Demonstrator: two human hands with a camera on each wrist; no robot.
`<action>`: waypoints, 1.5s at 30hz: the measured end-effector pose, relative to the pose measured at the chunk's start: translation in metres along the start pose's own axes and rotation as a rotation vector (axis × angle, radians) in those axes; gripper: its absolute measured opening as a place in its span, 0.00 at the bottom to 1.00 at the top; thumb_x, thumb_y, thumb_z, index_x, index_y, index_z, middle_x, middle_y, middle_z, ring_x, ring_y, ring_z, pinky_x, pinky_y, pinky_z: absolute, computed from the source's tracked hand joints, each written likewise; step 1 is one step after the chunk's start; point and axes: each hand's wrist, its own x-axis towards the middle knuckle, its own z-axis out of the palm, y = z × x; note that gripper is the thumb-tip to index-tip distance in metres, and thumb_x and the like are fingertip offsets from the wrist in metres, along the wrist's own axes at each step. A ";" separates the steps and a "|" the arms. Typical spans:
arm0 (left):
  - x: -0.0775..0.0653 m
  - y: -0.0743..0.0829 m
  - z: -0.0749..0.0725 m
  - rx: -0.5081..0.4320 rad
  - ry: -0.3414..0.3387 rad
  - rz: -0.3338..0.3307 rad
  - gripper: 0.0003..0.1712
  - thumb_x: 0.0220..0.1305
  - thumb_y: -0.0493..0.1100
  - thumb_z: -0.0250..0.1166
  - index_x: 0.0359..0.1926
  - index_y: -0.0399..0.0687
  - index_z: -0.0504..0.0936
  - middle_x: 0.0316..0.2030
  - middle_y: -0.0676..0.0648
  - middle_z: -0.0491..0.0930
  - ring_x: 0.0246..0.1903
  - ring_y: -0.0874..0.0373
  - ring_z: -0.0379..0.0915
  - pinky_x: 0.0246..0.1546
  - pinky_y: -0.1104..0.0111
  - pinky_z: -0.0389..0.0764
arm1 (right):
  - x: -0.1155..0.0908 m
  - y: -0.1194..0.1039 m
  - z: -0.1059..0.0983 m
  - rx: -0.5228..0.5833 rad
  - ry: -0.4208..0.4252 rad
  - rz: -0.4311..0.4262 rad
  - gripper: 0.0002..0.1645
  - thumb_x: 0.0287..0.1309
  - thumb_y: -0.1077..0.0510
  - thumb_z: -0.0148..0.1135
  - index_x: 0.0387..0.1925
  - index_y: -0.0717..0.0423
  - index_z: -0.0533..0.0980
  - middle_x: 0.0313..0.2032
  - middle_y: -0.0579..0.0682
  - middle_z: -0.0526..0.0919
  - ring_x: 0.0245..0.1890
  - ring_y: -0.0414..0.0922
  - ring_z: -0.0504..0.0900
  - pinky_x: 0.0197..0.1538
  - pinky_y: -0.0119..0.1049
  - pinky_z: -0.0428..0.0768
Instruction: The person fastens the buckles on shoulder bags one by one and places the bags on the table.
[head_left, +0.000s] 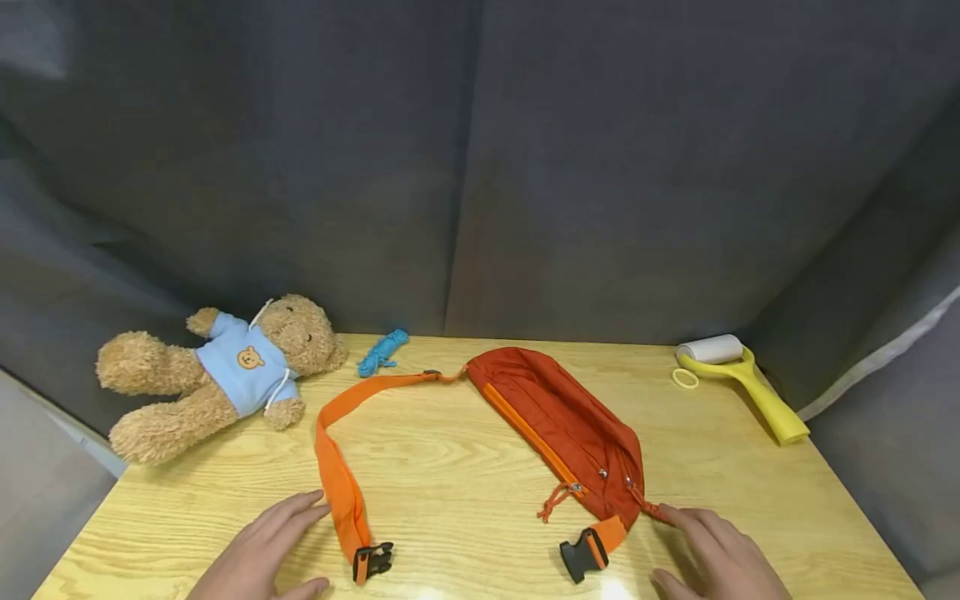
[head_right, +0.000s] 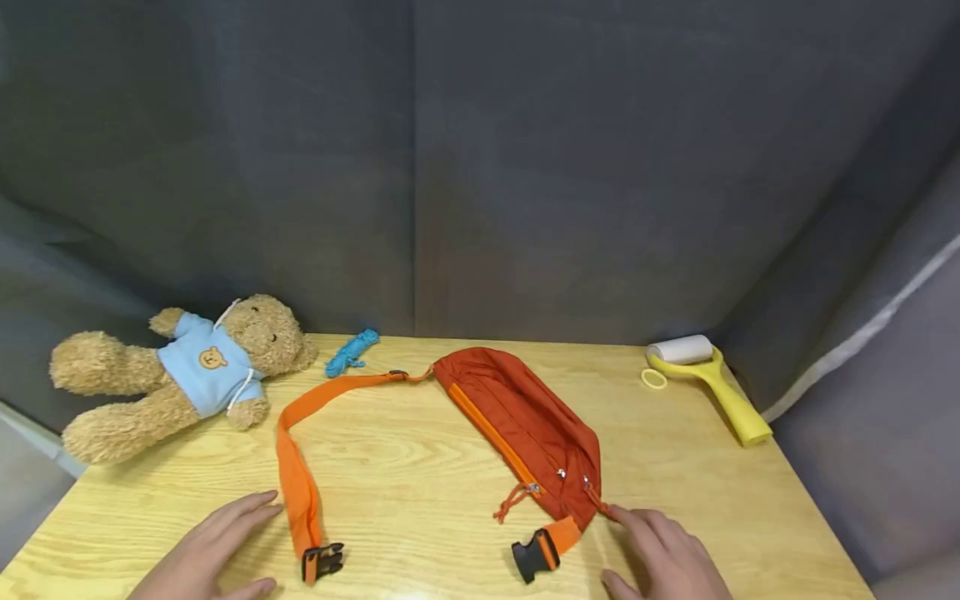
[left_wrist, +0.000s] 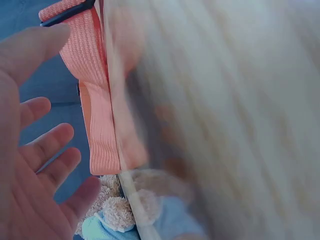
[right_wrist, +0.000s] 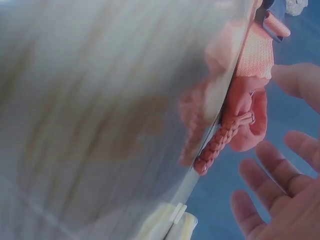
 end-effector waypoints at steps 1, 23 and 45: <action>0.000 0.001 0.000 -0.005 -0.001 -0.005 0.44 0.48 0.64 0.78 0.63 0.49 0.78 0.61 0.48 0.77 0.54 0.52 0.76 0.42 0.55 0.83 | 0.001 -0.001 0.000 0.009 0.000 -0.001 0.45 0.29 0.42 0.86 0.54 0.49 0.80 0.43 0.39 0.80 0.41 0.40 0.80 0.38 0.44 0.81; 0.000 0.013 0.012 -0.054 0.051 0.060 0.42 0.51 0.58 0.78 0.65 0.47 0.77 0.60 0.50 0.79 0.54 0.54 0.77 0.43 0.53 0.83 | 0.005 -0.010 0.012 0.216 0.045 -0.054 0.50 0.29 0.50 0.88 0.60 0.54 0.76 0.44 0.38 0.81 0.41 0.38 0.80 0.40 0.41 0.82; 0.011 0.034 0.022 -0.177 -0.040 0.023 0.40 0.50 0.47 0.80 0.66 0.52 0.76 0.61 0.52 0.77 0.53 0.54 0.76 0.47 0.56 0.82 | 0.016 -0.033 0.009 0.419 -0.285 0.149 0.37 0.47 0.48 0.81 0.60 0.48 0.77 0.36 0.34 0.76 0.36 0.32 0.73 0.39 0.32 0.77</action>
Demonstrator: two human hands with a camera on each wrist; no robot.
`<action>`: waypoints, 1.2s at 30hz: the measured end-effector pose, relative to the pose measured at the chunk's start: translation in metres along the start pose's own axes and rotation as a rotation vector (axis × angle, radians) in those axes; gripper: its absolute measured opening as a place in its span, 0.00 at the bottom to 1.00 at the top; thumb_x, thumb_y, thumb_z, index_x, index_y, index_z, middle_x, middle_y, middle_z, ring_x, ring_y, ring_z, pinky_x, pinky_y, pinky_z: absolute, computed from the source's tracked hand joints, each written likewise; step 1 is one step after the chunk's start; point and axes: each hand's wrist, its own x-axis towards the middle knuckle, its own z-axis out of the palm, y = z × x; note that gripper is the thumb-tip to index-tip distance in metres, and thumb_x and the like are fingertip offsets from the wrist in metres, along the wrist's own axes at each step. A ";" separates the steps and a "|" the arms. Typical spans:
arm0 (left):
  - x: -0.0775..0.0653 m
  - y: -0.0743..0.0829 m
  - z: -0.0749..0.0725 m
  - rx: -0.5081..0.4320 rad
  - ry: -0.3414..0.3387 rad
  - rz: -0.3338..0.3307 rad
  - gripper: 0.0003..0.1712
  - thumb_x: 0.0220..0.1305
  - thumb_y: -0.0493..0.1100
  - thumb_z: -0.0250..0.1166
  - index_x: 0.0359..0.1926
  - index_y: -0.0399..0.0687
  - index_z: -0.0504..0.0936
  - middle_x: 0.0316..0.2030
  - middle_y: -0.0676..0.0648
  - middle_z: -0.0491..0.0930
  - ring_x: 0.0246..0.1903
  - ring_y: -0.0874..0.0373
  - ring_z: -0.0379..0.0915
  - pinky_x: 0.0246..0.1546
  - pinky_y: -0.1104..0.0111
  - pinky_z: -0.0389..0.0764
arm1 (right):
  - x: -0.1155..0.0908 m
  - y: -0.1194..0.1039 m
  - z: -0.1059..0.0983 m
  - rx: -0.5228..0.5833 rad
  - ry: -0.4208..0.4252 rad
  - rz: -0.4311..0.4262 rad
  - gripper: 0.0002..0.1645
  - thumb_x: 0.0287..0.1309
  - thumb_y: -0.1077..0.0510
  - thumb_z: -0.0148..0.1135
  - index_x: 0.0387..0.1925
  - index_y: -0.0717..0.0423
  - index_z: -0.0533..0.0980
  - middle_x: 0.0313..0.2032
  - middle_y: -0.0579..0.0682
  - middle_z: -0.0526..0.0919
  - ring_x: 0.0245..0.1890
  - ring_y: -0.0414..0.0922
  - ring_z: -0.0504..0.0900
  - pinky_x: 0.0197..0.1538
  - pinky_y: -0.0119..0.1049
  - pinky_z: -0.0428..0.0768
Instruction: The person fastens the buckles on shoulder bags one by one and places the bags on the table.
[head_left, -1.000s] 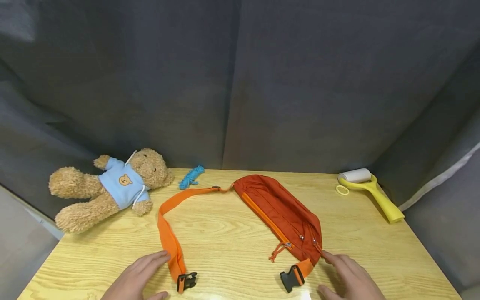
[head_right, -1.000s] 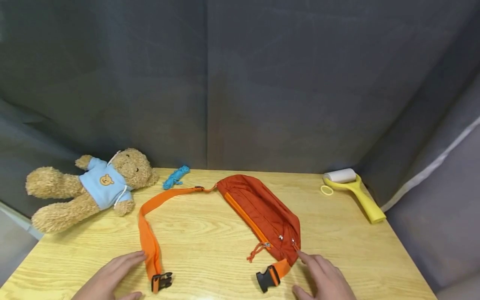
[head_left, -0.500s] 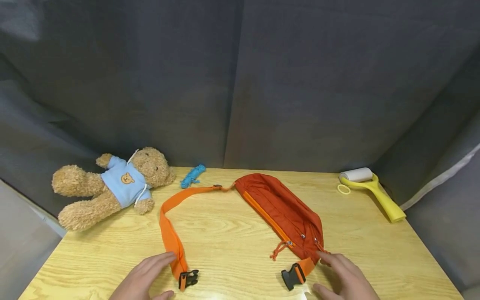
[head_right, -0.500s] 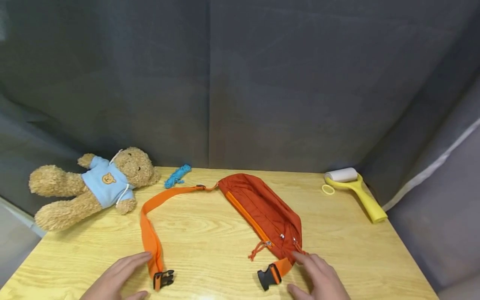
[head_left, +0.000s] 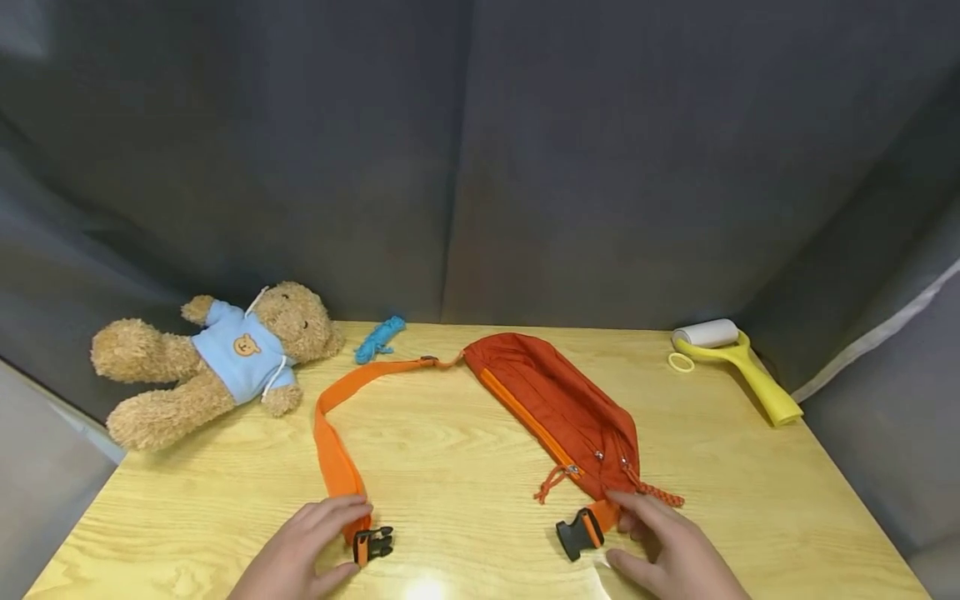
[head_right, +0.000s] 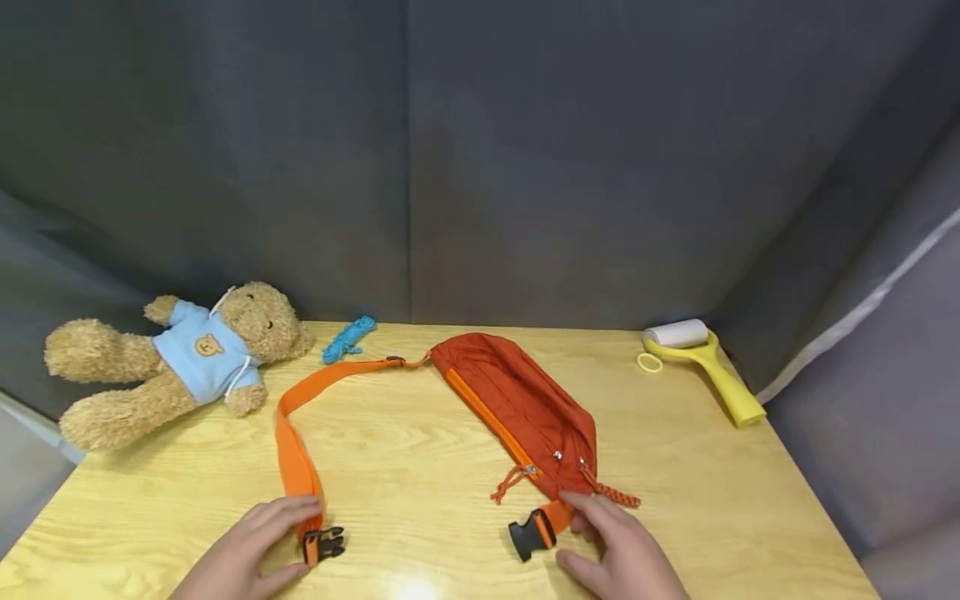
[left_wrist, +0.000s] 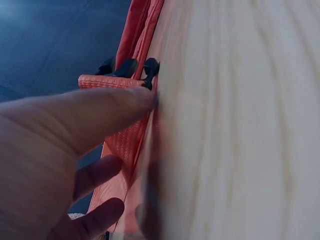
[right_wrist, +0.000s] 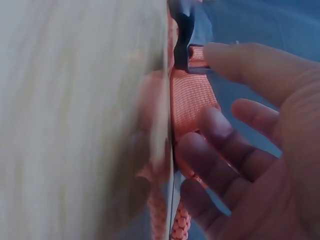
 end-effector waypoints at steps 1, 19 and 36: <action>0.001 0.001 -0.001 -0.005 -0.018 -0.006 0.40 0.51 0.47 0.80 0.66 0.53 0.76 0.61 0.52 0.77 0.52 0.54 0.76 0.47 0.56 0.82 | 0.001 -0.001 0.001 0.019 -0.012 0.003 0.37 0.47 0.49 0.80 0.59 0.48 0.77 0.36 0.34 0.76 0.35 0.32 0.73 0.37 0.31 0.75; 0.010 0.005 0.001 -0.036 -0.140 -0.044 0.30 0.59 0.51 0.74 0.63 0.64 0.79 0.60 0.58 0.76 0.53 0.56 0.75 0.47 0.57 0.81 | 0.011 -0.001 0.010 0.215 -0.117 -0.005 0.32 0.50 0.56 0.79 0.57 0.53 0.78 0.31 0.42 0.74 0.29 0.35 0.72 0.29 0.29 0.74; 0.011 0.004 0.013 -0.059 -0.111 0.054 0.28 0.65 0.50 0.70 0.65 0.67 0.76 0.61 0.54 0.76 0.51 0.57 0.74 0.42 0.56 0.79 | 0.016 -0.001 0.017 0.223 -0.172 0.004 0.30 0.52 0.55 0.77 0.58 0.51 0.78 0.29 0.41 0.74 0.24 0.33 0.69 0.26 0.30 0.72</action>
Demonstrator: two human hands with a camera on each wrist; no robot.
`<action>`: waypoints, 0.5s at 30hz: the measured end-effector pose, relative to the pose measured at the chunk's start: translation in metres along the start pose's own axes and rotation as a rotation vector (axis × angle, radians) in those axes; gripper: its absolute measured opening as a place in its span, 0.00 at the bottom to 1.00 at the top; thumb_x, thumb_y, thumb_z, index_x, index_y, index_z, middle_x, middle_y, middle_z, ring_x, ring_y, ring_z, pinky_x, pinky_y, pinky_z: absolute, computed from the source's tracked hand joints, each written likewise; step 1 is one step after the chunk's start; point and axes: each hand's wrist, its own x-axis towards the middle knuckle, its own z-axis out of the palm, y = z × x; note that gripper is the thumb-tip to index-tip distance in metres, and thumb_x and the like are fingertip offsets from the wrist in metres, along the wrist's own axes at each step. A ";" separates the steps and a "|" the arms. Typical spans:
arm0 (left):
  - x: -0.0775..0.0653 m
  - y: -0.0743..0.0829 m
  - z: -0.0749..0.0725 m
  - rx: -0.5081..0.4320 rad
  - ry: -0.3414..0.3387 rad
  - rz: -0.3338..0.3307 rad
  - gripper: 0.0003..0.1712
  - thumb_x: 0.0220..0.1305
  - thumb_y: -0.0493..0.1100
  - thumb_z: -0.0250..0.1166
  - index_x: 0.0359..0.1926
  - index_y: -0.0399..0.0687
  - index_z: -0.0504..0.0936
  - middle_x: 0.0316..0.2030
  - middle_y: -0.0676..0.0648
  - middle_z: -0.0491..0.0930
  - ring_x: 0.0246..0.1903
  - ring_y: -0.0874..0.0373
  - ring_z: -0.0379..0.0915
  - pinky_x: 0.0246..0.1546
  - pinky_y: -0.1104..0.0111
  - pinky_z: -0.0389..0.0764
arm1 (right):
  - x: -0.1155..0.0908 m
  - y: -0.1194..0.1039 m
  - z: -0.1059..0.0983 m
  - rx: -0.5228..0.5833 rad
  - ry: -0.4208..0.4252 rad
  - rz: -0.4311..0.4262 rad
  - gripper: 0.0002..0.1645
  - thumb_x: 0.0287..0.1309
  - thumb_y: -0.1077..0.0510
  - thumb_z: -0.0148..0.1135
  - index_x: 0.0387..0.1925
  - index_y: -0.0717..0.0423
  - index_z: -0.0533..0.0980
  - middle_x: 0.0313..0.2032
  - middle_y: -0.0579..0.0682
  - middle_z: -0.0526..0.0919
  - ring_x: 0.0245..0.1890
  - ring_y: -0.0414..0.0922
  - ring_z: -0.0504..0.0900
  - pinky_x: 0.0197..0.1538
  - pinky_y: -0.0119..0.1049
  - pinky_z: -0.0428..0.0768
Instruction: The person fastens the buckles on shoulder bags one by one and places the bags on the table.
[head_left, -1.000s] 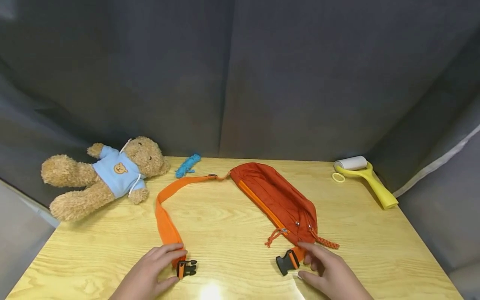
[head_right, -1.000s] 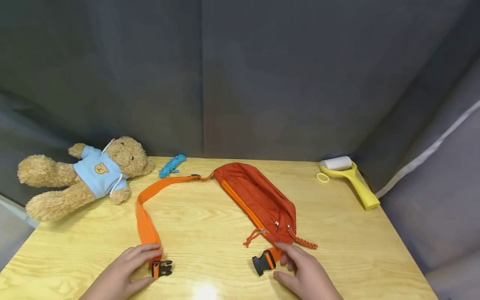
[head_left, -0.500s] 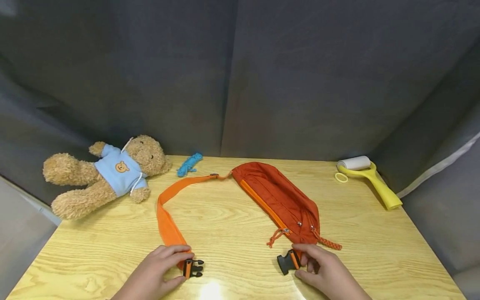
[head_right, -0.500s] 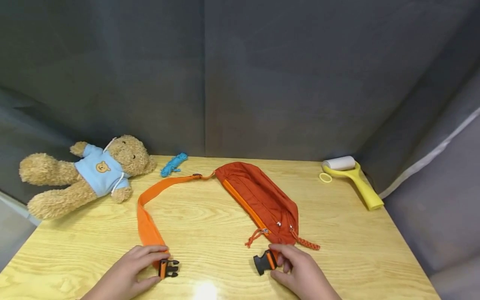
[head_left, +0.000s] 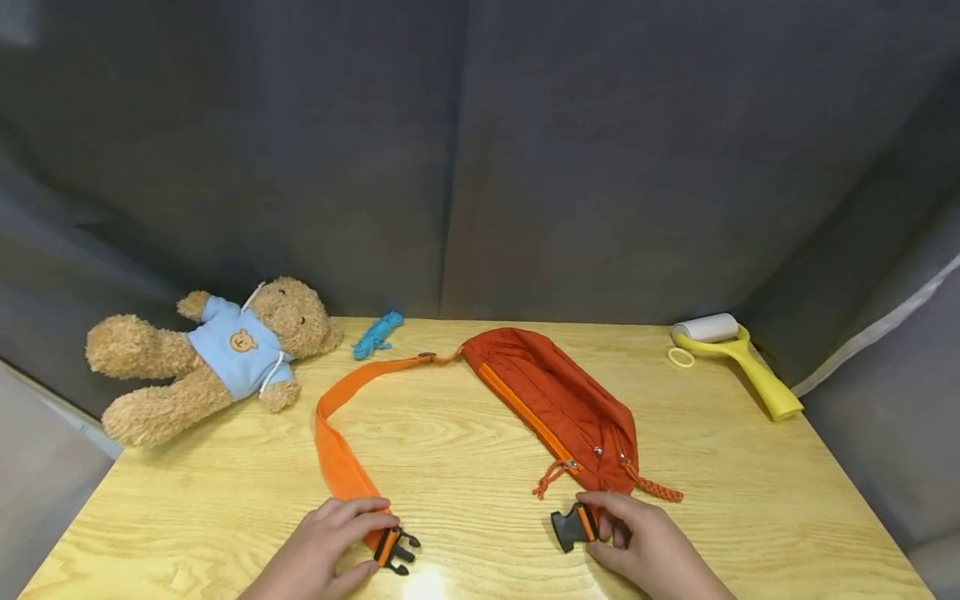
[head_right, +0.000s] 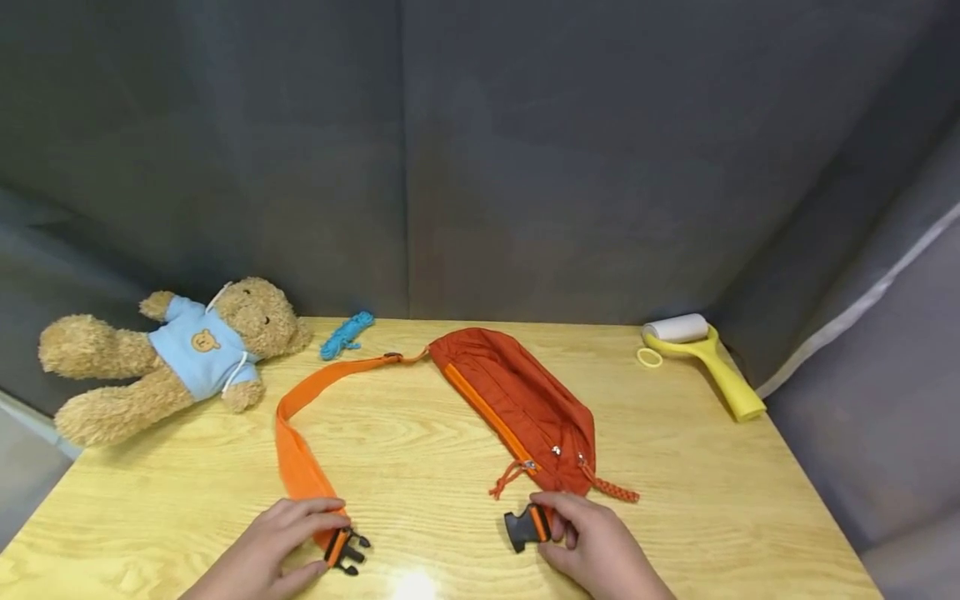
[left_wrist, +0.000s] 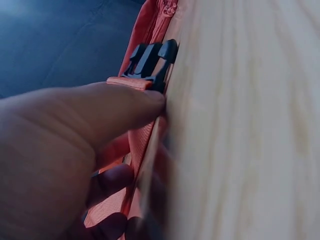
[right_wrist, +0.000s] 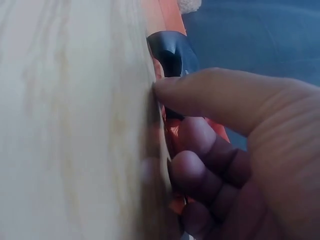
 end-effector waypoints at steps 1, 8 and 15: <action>0.000 0.000 0.001 -0.002 0.007 0.001 0.28 0.65 0.52 0.70 0.65 0.67 0.76 0.61 0.54 0.76 0.50 0.58 0.74 0.42 0.57 0.79 | 0.000 0.000 0.000 -0.002 -0.004 0.005 0.30 0.52 0.56 0.77 0.58 0.50 0.78 0.29 0.41 0.74 0.24 0.33 0.70 0.26 0.30 0.72; -0.002 -0.002 0.009 -0.036 0.050 0.004 0.28 0.62 0.54 0.72 0.63 0.64 0.78 0.59 0.57 0.78 0.50 0.61 0.73 0.43 0.60 0.79 | 0.000 0.001 0.000 -0.057 0.033 -0.057 0.29 0.51 0.56 0.78 0.56 0.50 0.80 0.29 0.39 0.74 0.25 0.32 0.69 0.26 0.29 0.72; 0.003 -0.001 0.008 -0.167 0.029 -0.071 0.29 0.63 0.57 0.70 0.64 0.62 0.78 0.54 0.64 0.80 0.44 0.67 0.72 0.39 0.68 0.77 | -0.001 -0.004 0.002 -0.164 0.133 -0.049 0.28 0.47 0.56 0.80 0.53 0.46 0.82 0.30 0.37 0.72 0.27 0.32 0.69 0.28 0.28 0.71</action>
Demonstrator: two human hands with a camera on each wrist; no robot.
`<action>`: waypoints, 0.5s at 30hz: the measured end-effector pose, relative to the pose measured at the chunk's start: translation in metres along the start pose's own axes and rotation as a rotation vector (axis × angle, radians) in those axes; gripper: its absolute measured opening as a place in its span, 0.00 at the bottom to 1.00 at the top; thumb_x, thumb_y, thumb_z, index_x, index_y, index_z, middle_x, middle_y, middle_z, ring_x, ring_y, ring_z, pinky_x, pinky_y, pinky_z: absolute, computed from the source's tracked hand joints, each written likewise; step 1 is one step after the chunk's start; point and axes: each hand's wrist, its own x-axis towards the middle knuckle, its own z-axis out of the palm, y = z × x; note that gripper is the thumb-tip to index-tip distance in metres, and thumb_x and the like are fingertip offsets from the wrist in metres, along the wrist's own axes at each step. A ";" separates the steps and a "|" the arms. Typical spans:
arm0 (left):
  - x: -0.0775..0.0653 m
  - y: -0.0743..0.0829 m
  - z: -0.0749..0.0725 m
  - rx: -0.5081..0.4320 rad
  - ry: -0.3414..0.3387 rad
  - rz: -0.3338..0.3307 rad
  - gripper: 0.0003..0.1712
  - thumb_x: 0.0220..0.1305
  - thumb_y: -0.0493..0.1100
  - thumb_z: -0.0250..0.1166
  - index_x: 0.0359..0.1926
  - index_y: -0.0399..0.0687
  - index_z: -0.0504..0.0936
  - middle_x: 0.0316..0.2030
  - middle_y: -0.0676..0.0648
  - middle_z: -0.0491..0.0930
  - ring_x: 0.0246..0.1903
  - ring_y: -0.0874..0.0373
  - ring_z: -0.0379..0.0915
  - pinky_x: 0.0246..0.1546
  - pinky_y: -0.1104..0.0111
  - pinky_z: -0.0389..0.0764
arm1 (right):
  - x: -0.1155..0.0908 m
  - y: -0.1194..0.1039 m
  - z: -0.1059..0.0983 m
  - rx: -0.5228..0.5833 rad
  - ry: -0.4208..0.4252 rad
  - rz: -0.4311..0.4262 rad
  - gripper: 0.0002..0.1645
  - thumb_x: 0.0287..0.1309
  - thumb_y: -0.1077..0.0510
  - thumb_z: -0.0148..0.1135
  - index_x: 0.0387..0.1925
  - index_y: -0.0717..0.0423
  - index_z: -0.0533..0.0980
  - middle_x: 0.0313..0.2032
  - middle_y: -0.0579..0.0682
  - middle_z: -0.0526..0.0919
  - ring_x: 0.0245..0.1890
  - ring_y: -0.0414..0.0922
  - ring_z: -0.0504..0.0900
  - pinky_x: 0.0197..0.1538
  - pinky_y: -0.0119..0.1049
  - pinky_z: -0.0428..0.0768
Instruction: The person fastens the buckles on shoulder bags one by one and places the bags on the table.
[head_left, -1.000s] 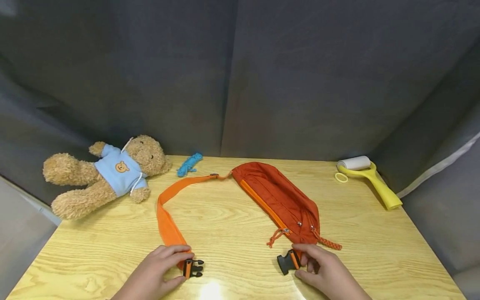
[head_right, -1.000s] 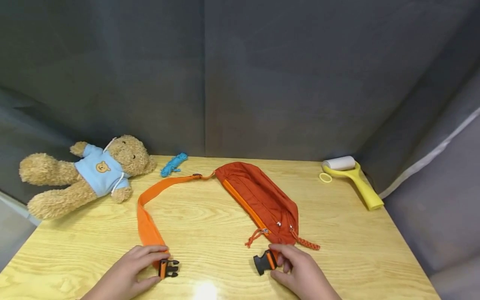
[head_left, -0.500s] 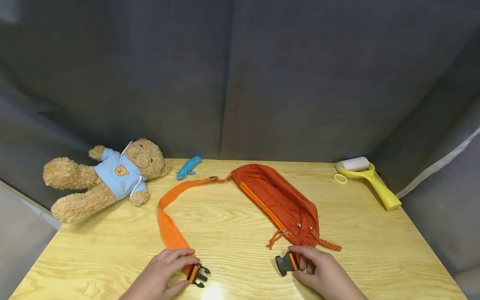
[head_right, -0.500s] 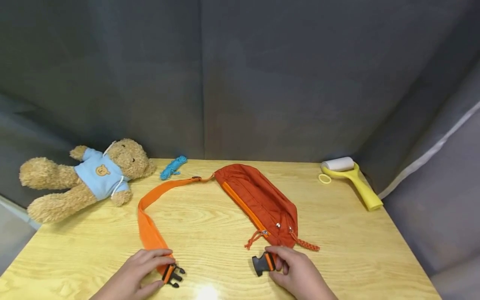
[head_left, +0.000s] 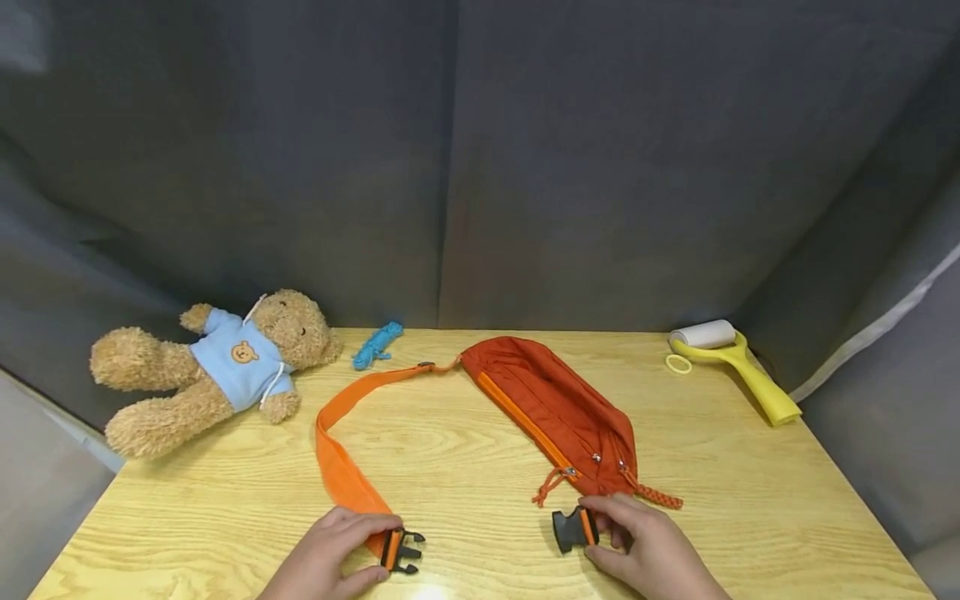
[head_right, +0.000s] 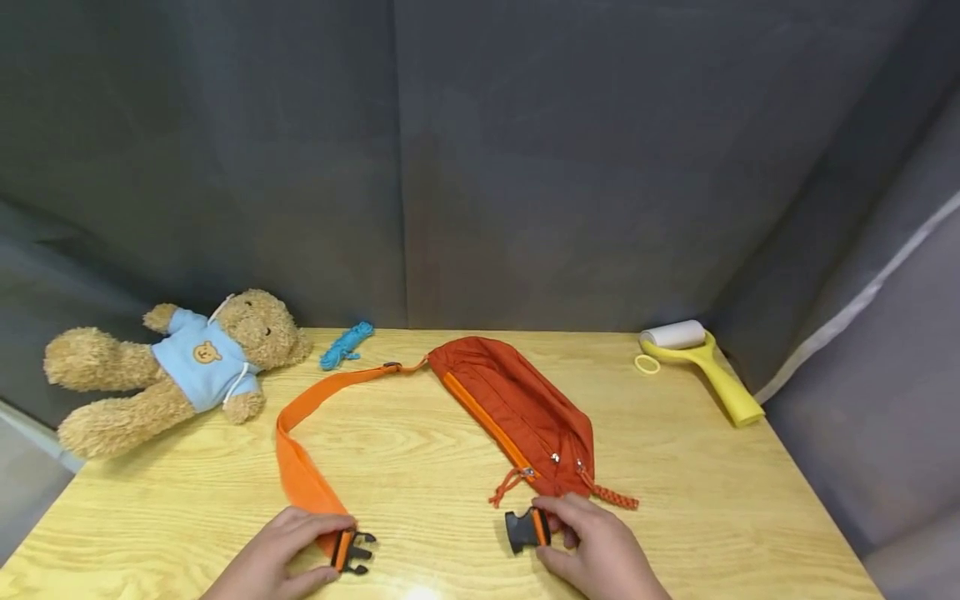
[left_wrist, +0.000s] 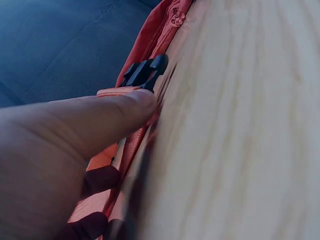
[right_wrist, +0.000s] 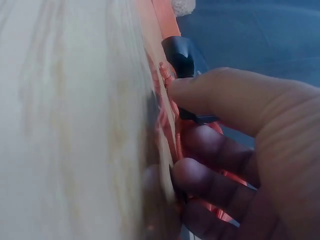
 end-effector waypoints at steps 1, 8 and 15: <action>0.000 0.001 0.000 -0.010 -0.003 -0.011 0.29 0.62 0.57 0.70 0.64 0.62 0.78 0.54 0.64 0.80 0.44 0.67 0.71 0.38 0.68 0.77 | 0.000 -0.001 0.000 -0.012 0.005 0.018 0.29 0.47 0.55 0.80 0.53 0.46 0.82 0.29 0.36 0.73 0.27 0.32 0.69 0.28 0.28 0.71; 0.001 0.004 0.000 -0.029 -0.015 -0.068 0.29 0.62 0.58 0.70 0.63 0.63 0.79 0.49 0.66 0.81 0.41 0.68 0.70 0.35 0.70 0.75 | 0.001 -0.005 0.005 0.025 0.036 0.036 0.29 0.47 0.56 0.80 0.54 0.48 0.81 0.28 0.36 0.74 0.27 0.32 0.71 0.27 0.28 0.71; 0.007 0.007 0.003 -0.036 -0.024 -0.137 0.28 0.62 0.61 0.68 0.63 0.67 0.78 0.46 0.68 0.79 0.42 0.69 0.69 0.37 0.68 0.76 | 0.001 -0.006 0.009 0.068 0.087 -0.044 0.28 0.46 0.58 0.80 0.51 0.48 0.81 0.28 0.36 0.75 0.25 0.32 0.71 0.26 0.28 0.71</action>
